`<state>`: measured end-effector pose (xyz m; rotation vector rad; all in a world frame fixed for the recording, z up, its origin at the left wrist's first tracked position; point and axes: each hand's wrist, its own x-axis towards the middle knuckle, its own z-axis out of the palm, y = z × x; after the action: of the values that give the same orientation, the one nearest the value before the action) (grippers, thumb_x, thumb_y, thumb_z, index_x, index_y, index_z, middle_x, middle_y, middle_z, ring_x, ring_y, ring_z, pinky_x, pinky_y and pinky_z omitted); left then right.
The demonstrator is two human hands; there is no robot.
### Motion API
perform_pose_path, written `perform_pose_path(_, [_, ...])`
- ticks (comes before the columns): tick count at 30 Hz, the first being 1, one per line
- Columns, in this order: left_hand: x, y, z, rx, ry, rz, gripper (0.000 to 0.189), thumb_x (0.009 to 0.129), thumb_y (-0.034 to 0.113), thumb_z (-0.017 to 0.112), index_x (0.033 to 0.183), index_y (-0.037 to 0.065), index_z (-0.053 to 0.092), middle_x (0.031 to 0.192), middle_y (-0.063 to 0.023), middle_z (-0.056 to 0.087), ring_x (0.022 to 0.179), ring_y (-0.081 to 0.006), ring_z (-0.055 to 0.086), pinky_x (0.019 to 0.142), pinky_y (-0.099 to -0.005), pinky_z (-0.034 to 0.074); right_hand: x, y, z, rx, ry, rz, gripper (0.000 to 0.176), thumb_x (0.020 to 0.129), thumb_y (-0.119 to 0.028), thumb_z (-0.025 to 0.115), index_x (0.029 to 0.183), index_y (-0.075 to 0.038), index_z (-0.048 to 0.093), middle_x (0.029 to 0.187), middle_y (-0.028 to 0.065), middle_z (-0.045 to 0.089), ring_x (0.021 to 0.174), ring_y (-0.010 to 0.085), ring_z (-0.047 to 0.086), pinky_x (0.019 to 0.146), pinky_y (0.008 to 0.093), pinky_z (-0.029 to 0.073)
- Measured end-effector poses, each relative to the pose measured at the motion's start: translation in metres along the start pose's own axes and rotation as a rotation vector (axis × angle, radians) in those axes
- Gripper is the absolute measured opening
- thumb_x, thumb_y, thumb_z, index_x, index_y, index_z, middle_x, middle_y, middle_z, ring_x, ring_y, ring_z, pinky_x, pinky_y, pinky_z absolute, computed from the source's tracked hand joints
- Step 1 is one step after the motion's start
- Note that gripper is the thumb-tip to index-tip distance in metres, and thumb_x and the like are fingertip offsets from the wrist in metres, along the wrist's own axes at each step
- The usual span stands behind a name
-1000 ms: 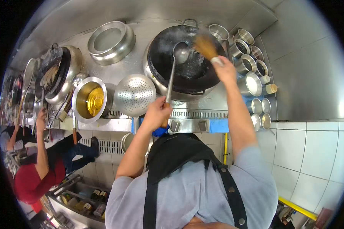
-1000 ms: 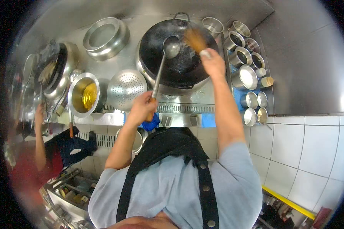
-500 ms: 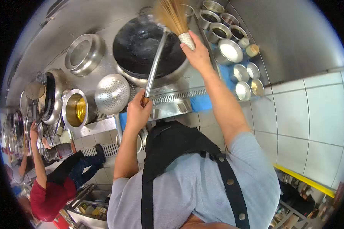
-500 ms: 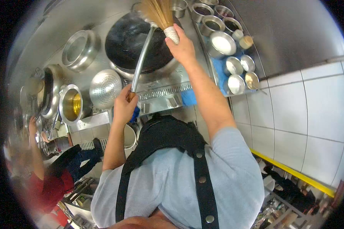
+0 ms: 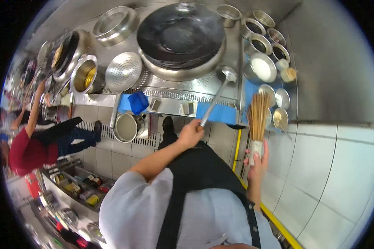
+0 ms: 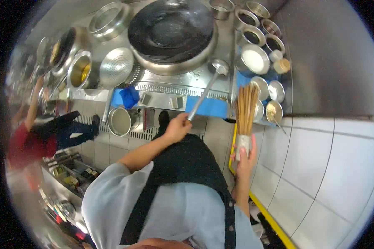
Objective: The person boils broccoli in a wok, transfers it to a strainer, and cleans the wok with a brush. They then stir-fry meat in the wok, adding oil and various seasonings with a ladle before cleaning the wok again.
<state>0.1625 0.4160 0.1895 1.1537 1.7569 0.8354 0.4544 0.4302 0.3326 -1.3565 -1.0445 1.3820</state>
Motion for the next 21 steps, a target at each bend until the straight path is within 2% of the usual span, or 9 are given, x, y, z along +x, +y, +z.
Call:
perform_pose_path(4, [0.032, -0.001, 0.052, -0.027, 0.062, 0.015, 0.042, 0.093, 0.017, 0.065, 0.130, -0.002, 0.056, 0.094, -0.0242, 0.071, 0.091, -0.0437, 0.071, 0.082, -0.0492, 0.056, 0.016, -0.027, -0.003, -0.064, -0.034, -0.009, 0.066, 0.103, -0.023, 0.059, 0.162, -0.009, 0.032, 0.108, 0.0192, 0.069, 0.066, 0.0173, 0.064, 0.056, 0.0272, 0.050])
perform_pose_path(6, [0.063, -0.020, 0.074, 0.065, -0.044, 0.109, 0.040, 0.094, 0.020, 0.065, 0.128, 0.000, 0.057, 0.094, -0.0237, 0.072, 0.090, -0.0437, 0.071, 0.081, -0.0501, 0.056, 0.039, -0.055, 0.024, -0.108, -0.035, -0.091, 0.064, 0.103, -0.023, 0.058, 0.161, -0.008, 0.033, 0.110, 0.0200, 0.070, 0.065, 0.0168, 0.063, 0.056, 0.0266, 0.050])
perform_pose_path(7, [0.060, 0.028, 0.035, 0.040, -0.358, -0.122, 0.040, 0.096, 0.024, 0.067, 0.128, 0.002, 0.060, 0.105, -0.0229, 0.072, 0.098, -0.0430, 0.070, 0.086, -0.0494, 0.056, 0.051, -0.070, 0.041, -0.102, -0.060, -0.112, 0.062, 0.104, -0.023, 0.058, 0.160, -0.008, 0.035, 0.111, 0.0198, 0.070, 0.064, 0.0164, 0.063, 0.056, 0.0268, 0.049])
perform_pose_path(8, [0.058, 0.027, 0.026, 0.020, -0.341, -0.122, 0.040, 0.096, 0.024, 0.067, 0.128, 0.002, 0.060, 0.105, -0.0229, 0.072, 0.098, -0.0430, 0.070, 0.086, -0.0494, 0.056, 0.062, -0.081, 0.062, -0.116, -0.080, -0.120, 0.062, 0.104, -0.023, 0.058, 0.160, -0.008, 0.035, 0.111, 0.0198, 0.070, 0.064, 0.0164, 0.063, 0.056, 0.0268, 0.049])
perform_pose_path(10, [0.042, 0.014, 0.005, 0.124, -0.008, 0.309, 0.042, 0.096, 0.030, 0.068, 0.128, 0.004, 0.064, 0.118, -0.0210, 0.070, 0.111, -0.0387, 0.068, 0.094, -0.0456, 0.055, 0.085, -0.094, 0.113, -0.117, -0.196, -0.294, 0.063, 0.103, -0.021, 0.060, 0.159, -0.009, 0.035, 0.112, 0.0193, 0.069, 0.069, 0.0166, 0.064, 0.057, 0.0272, 0.050])
perform_pose_path(14, [0.010, -0.006, -0.118, 0.039, 0.458, 0.226, 0.044, 0.087, 0.016, 0.078, 0.128, 0.005, 0.066, 0.130, -0.0184, 0.067, 0.122, -0.0380, 0.063, 0.105, -0.0451, 0.050, 0.168, -0.083, 0.236, -0.357, -0.476, -0.375, 0.062, 0.097, -0.020, 0.068, 0.154, -0.008, 0.046, 0.117, 0.0183, 0.071, 0.090, 0.0237, 0.070, 0.073, 0.0318, 0.058])
perform_pose_path(16, [0.001, -0.033, -0.182, 0.105, 0.738, 0.215, 0.050, 0.082, 0.009, 0.079, 0.128, 0.002, 0.061, 0.126, -0.0202, 0.064, 0.121, -0.0417, 0.059, 0.105, -0.0467, 0.048, 0.247, -0.080, 0.305, -0.907, -0.714, -0.739, 0.055, 0.093, -0.025, 0.073, 0.144, -0.011, 0.060, 0.122, 0.0190, 0.073, 0.103, 0.0331, 0.073, 0.088, 0.0384, 0.058])
perform_pose_path(18, [-0.001, -0.065, -0.224, 0.113, 0.906, 0.112, 0.059, 0.082, 0.010, 0.080, 0.134, -0.001, 0.055, 0.137, -0.0228, 0.058, 0.130, -0.0418, 0.053, 0.111, -0.0478, 0.043, 0.313, -0.061, 0.382, -1.212, -0.636, -0.597, 0.051, 0.088, -0.032, 0.076, 0.135, -0.015, 0.068, 0.124, 0.0203, 0.073, 0.115, 0.0367, 0.070, 0.097, 0.0411, 0.055])
perform_pose_path(21, [0.001, -0.092, -0.256, 0.108, 0.850, -0.147, 0.065, 0.084, 0.017, 0.080, 0.137, -0.005, 0.051, 0.136, -0.0265, 0.057, 0.131, -0.0435, 0.052, 0.112, -0.0484, 0.043, 0.334, -0.034, 0.471, -1.034, -0.400, -0.547, 0.052, 0.087, -0.037, 0.076, 0.133, -0.014, 0.070, 0.121, 0.0228, 0.073, 0.113, 0.0379, 0.071, 0.097, 0.0415, 0.055])
